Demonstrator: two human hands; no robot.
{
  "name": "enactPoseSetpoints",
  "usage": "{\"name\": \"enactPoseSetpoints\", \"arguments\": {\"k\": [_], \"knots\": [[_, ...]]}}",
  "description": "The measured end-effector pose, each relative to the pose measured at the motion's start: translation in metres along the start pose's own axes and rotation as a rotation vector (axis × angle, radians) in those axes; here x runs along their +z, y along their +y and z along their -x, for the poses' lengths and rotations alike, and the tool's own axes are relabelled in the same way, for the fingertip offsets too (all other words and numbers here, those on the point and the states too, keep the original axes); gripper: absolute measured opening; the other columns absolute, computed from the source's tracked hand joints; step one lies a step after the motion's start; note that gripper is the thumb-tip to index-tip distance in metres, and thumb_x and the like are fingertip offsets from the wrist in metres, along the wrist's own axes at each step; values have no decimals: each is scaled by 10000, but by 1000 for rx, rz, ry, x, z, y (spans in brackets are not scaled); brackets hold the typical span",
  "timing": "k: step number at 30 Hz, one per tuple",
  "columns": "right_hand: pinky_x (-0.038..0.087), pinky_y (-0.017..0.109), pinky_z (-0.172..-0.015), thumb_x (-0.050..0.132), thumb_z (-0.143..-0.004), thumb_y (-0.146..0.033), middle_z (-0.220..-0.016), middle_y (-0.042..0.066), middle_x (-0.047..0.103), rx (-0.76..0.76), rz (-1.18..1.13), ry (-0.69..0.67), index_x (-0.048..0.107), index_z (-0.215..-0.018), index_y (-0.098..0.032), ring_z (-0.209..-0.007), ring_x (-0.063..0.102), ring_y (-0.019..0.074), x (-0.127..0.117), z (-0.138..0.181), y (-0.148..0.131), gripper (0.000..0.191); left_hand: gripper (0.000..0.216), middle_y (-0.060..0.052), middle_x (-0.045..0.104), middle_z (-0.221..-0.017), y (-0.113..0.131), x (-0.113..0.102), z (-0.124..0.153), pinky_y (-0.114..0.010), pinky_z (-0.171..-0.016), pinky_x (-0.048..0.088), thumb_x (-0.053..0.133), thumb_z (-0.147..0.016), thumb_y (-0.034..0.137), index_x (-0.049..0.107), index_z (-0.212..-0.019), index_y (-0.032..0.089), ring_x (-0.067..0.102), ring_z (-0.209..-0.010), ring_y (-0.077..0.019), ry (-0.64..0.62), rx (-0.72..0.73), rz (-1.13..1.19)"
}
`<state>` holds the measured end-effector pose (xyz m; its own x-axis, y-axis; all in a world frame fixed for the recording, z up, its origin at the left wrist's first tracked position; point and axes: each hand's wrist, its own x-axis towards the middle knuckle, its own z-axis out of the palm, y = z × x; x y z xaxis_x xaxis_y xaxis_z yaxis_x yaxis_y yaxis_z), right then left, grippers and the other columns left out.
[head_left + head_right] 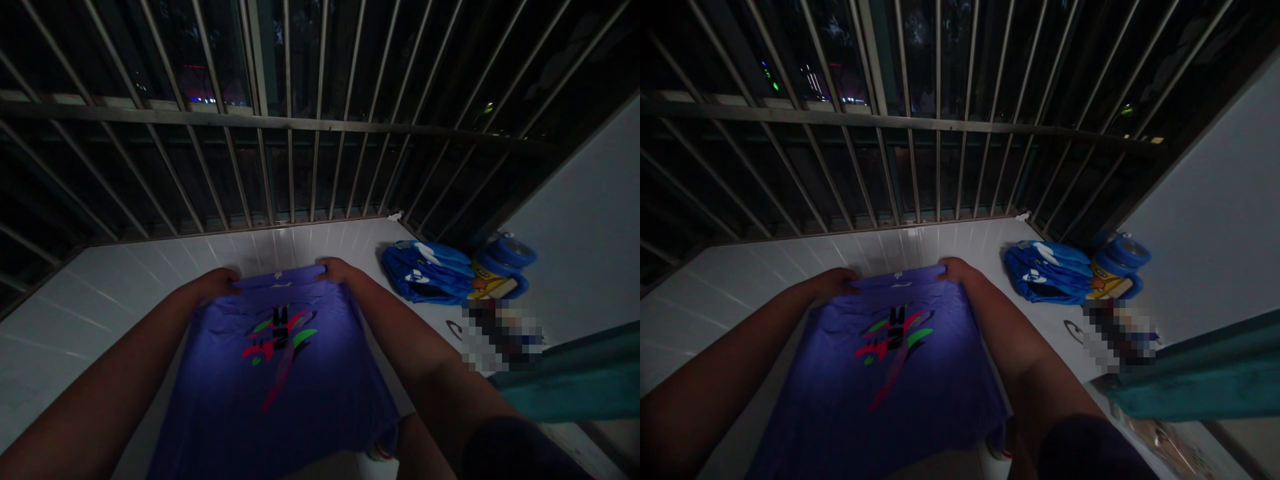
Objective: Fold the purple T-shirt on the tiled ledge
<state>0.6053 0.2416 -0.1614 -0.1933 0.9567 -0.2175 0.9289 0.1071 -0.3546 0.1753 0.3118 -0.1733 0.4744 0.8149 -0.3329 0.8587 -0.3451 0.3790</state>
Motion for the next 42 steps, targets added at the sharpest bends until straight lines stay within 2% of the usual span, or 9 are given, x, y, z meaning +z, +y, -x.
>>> {"name": "enactPoseSetpoints", "arguments": {"k": [8, 11, 18, 23, 27, 31, 36, 39, 42], "knots": [[558, 205, -767, 873, -914, -322, -1114, 14, 856, -3, -100, -29, 806, -1216, -206, -934, 786, 190, -18, -6, 0, 330, 741, -37, 859, -1129, 10, -26, 10, -364, -996, 593, 809, -534, 741, 791, -1092, 253, 764, -1151, -351, 56, -35, 277], [544, 208, -742, 882, -886, -278, -1031, 0, 854, -3, -80, -3, 825, -1158, -205, -865, 770, 184, -29, -3, -1, 287, 658, -19, 869, -1093, 16, -34, 18, -344, -1021, 581, 789, -574, 740, 828, -1032, 269, 767, -1146, -345, 16, -19, 275], [522, 248, -903, 836, -923, -275, -1194, 55, 824, -55, 3, 146, 788, -1248, -196, -1049, 735, 205, -48, 10, -2, 338, 611, -18, 843, -900, 16, -40, 29, -318, -832, 576, 665, -687, 750, 831, -1002, 254, 781, -909, -310, 223, -38, 117], [532, 299, -983, 802, -949, -251, -1213, 86, 812, -51, 77, 190, 776, -1265, -192, -1116, 729, 235, -51, 10, -7, 323, 480, -37, 859, -967, 19, -39, 28, -304, -865, 548, 609, -791, 624, 842, -994, 257, 789, -958, -284, 186, 35, -74], [588, 448, -1048, 763, -1037, -370, -1327, 104, 742, 10, 150, 171, 728, -1311, -190, -1179, 715, 257, -44, 2, -11, 329, 305, -39, 869, -973, 23, -38, 17, -315, -891, 546, 659, -796, 487, 842, -928, 281, 783, -1011, -289, 163, 16, -152], [628, 493, -1018, 724, -1073, -437, -1422, 107, 680, 89, 190, 169, 683, -1387, -211, -1200, 707, 265, -28, -3, -14, 389, 262, -91, 854, -996, 22, -29, 3, -359, -954, 554, 689, -794, 370, 847, -958, 239, 782, -1061, -322, 235, -43, -186], [566, 481, -1089, 658, -1090, -378, -1466, 192, 665, 173, 198, 230, 619, -1497, -190, -1286, 679, 317, -6, 4, -16, 450, 612, -170, 743, -1392, 19, -8, 2, -364, -1056, 565, 645, -856, 238, 680, -1462, 165, 756, -1206, -304, 429, -111, -179], [414, 555, -1247, 518, -1133, -468, -1685, 229, 494, 158, 201, 272, 469, -1659, -204, -1560, 456, 381, 8, 11, -16, 591, 595, -173, 652, -1555, 22, 11, 9, -387, -1174, 523, 541, -967, 227, 598, -1555, 158, 704, -1339, -292, 515, -46, -154], [206, 643, -1344, 414, -1142, -612, -1827, 125, 322, 100, 196, 220, 386, -1730, -288, -1699, 216, 364, 26, 18, -15, 672, 541, -162, 634, -1613, 27, 38, 15, -439, -1295, 425, 471, -1067, 349, 630, -1547, 157, 601, -1490, -311, 467, 135, -142]]}}
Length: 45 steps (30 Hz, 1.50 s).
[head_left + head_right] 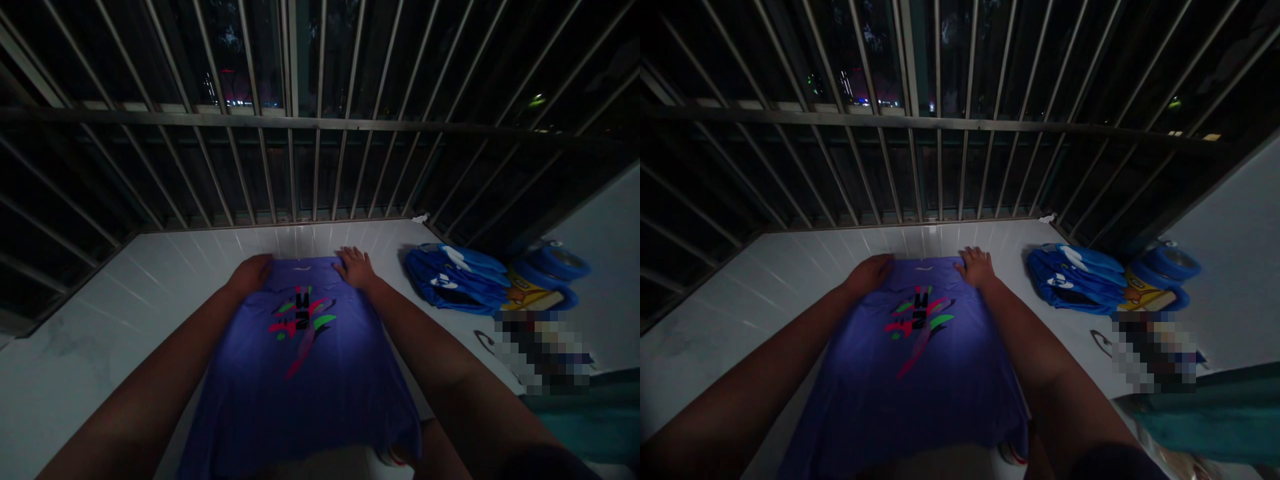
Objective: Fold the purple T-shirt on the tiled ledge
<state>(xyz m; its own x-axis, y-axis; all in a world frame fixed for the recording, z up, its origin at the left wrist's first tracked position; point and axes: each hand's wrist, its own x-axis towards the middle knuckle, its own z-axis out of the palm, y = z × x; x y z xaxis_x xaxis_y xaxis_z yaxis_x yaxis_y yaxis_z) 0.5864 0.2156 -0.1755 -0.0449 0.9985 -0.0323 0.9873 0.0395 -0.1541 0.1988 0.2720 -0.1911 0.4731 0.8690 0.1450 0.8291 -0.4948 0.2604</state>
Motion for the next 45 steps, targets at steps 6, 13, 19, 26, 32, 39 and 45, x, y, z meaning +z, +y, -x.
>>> {"name": "enactPoseSetpoints", "arguments": {"k": [6, 13, 19, 26, 32, 39, 45], "knots": [[105, 701, -1353, 280, -1149, -655, -1873, 57, 173, -14, -10, -83, 277, -1783, -324, -1731, 128, 351, 23, 3, 2, 715, 693, -142, 315, -1831, 5, 35, 18, -595, -1368, 233, 323, -1137, 517, 381, -1749, 197, 297, -1699, -327, -123, -3, -58], [86, 682, -1364, 280, -1140, -659, -1871, 50, 176, -51, 9, -78, 261, -1789, -323, -1735, 117, 333, 22, -30, 11, 731, 642, -101, 340, -1829, -9, 31, -10, -595, -1376, 183, 334, -1145, 506, 388, -1744, 284, 314, -1694, -285, -110, -11, -66], [118, 678, -1362, 308, -1142, -608, -1866, 48, 207, -107, 19, -81, 280, -1784, -317, -1726, 162, 340, 20, -50, 20, 705, 559, -188, 434, -1771, 5, 11, -27, -607, -1374, 189, 395, -1121, 355, 577, -1608, 148, 389, -1651, -344, -32, -15, -190], [21, 677, -1370, 470, -1109, -472, -1884, 103, 75, -178, 87, 99, 332, -1766, -217, -1735, 53, 384, -1, -29, -2, 718, 519, -173, 735, -1460, 62, -30, 88, -504, -1216, 498, 428, -1071, 223, 637, -1541, 154, 674, -1353, -331, 90, -100, -28], [437, 553, -1281, 415, -1126, -499, -1641, 118, 593, -343, -86, 138, 628, -1572, -281, -1496, 564, 336, -16, 120, 3, 540, 445, -128, 789, -1321, 56, 2, 318, -552, -1042, 639, 666, -997, 559, 752, -1398, 386, 739, -1218, -361, -51, -58, 40], [574, 572, -1150, 686, -984, -617, -1517, 128, 696, -283, -180, 31, 621, -1586, -392, -1369, 679, 364, 15, 300, 57, 645, 434, -113, 804, -1331, 29, 30, 411, -515, -1036, 671, 522, -1033, 365, 806, -1349, 456, 769, -1233, -340, 15, -145, 97], [581, 558, -1161, 772, -957, -498, -1550, 95, 686, -260, -83, 64, 656, -1553, -425, -1408, 667, 356, 42, 350, 54, 612, 411, -115, 764, -1447, 37, 21, 400, -600, -1084, 622, 665, -977, 454, 800, -1364, 420, 748, -1284, -401, 5, -49, -9]]}}
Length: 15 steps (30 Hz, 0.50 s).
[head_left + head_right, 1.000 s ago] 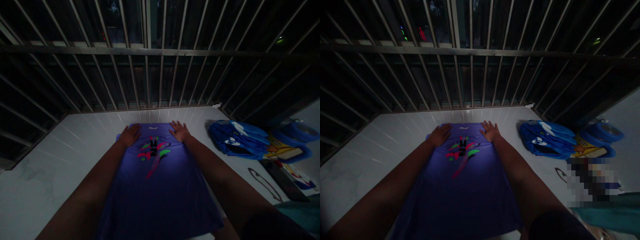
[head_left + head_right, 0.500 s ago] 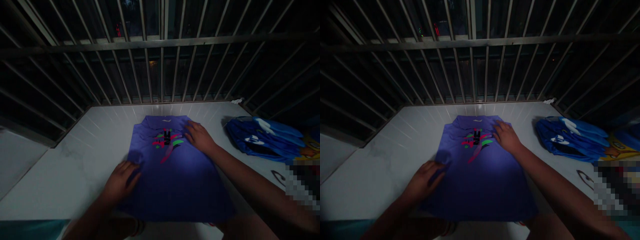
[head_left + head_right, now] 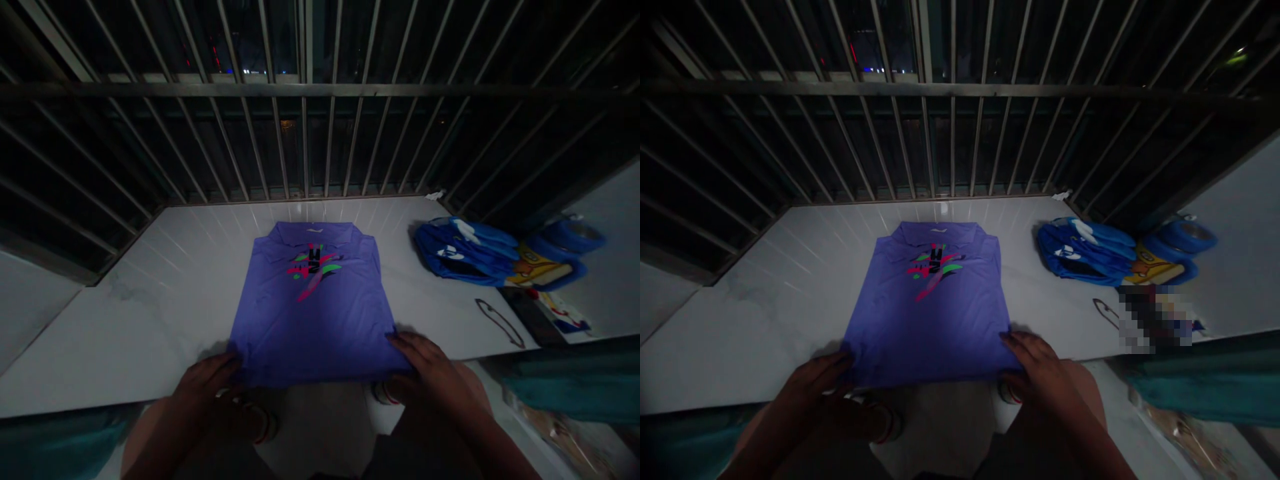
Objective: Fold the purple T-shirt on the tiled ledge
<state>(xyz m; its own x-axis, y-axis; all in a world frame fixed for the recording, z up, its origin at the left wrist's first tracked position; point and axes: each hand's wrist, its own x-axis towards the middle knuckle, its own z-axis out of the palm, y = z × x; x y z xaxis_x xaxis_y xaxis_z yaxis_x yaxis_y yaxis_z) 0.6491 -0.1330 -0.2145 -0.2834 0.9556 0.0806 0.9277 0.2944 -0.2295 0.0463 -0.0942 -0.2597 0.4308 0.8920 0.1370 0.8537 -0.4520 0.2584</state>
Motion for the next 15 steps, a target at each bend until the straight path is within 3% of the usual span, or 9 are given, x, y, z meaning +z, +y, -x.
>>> {"name": "enactPoseSetpoints", "arguments": {"k": [3, 8, 11, 15], "knots": [[617, 510, -1112, 703, -1015, -403, -1515, 35, 718, -30, 63, 49, 726, -1459, -463, -1383, 688, 322, -3, 6, -9, 448, 430, -121, 765, -1450, -4, 1, 3, -542, -1071, 630, 684, -970, 371, 786, -1388, 376, 755, -1281, -372, 36, 88, -63], [654, 424, -1016, 597, -1062, -238, -1414, -2, 780, -50, 126, 126, 762, -1411, -414, -1250, 756, 260, -4, 25, 4, 424, 584, -45, 780, -1440, -5, -7, 17, -364, -1056, 621, 518, -996, 107, 718, -1484, 358, 766, -1257, -247, 83, 214, -161], [645, 425, -1046, 605, -1067, -248, -1354, -6, 808, -39, 80, 191, 789, -1364, -408, -1219, 768, 252, 3, 36, 19, 384, 644, 7, 775, -1451, 2, -13, 29, -332, -1047, 621, 545, -975, 129, 675, -1529, 432, 769, -1234, -238, 48, 173, -158], [649, 472, -1038, 673, -1063, -383, -1330, 14, 816, -57, 12, 174, 803, -1325, -401, -1199, 773, 277, 1, 35, 26, 294, 505, 21, 786, -1422, 13, -13, 40, -350, -973, 658, 625, -1007, 296, 705, -1473, 474, 786, -1170, -251, 32, 110, -101]]}}
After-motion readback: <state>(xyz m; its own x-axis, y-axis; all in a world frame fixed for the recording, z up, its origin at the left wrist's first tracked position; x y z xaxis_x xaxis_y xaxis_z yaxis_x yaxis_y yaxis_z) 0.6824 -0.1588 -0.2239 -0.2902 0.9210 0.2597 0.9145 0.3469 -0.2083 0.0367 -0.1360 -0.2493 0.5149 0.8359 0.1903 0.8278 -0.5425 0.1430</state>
